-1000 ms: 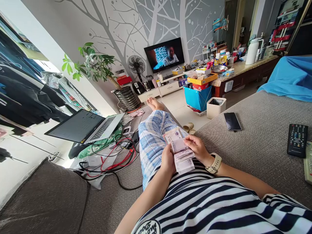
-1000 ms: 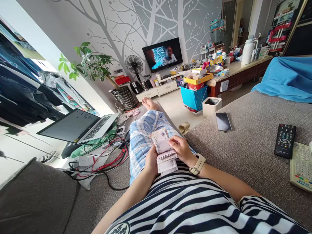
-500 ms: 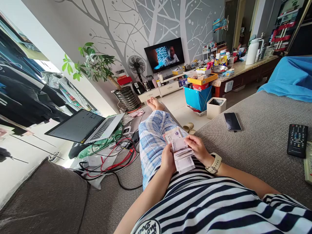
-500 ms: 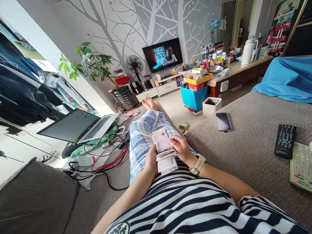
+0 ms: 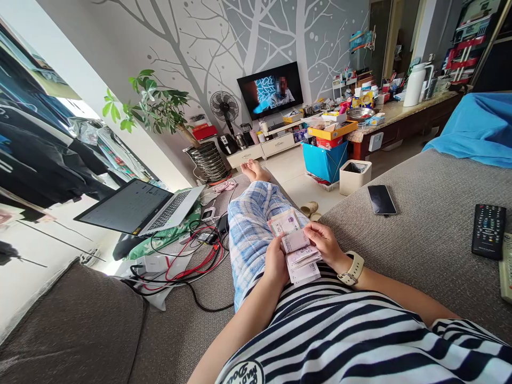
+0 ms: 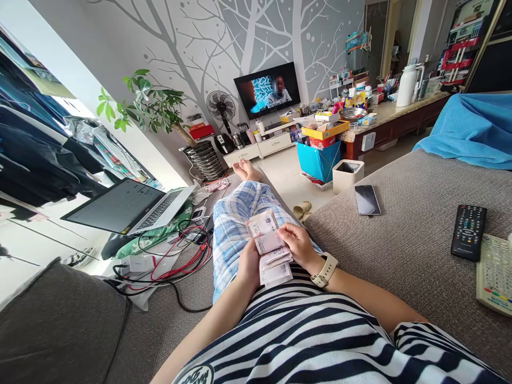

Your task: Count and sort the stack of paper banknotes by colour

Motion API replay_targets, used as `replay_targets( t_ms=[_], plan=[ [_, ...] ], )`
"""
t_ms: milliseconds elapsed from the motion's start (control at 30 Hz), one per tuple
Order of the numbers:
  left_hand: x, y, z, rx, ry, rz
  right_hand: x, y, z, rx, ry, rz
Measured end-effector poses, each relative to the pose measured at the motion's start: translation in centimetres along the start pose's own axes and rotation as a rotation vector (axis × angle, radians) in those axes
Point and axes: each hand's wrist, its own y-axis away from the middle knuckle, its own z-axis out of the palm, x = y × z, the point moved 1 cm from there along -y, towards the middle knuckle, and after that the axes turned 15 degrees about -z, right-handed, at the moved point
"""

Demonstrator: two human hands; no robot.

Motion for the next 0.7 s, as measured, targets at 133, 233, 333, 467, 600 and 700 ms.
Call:
replay_targets(
  t_ms=[133, 233, 333, 467, 600, 700],
  plan=[
    [0.0, 0.2, 0.0, 0.036, 0.023, -0.008, 0.3, 0.1, 0.1, -0.009, -0.096, 0.028],
    [-0.1, 0.2, 0.0, 0.037, 0.026, -0.008, 0.5, 0.2, 0.2, -0.029, -0.119, 0.042],
    [0.0, 0.2, 0.0, 0.026, 0.024, -0.014, 0.7, 0.2, 0.2, -0.022, -0.084, 0.058],
    [0.1, 0.2, -0.1, 0.047, 0.008, 0.007, 0.9, 0.1, 0.3, 0.029, -0.014, 0.084],
    [0.2, 0.5, -0.1, 0.083, -0.054, 0.052, 1.6, 0.0, 0.2, 0.091, 0.024, 0.085],
    [0.2, 0.6, 0.0, 0.087, -0.082, 0.075, 2.2, 0.0, 0.1, 0.114, 0.024, 0.114]
  ],
)
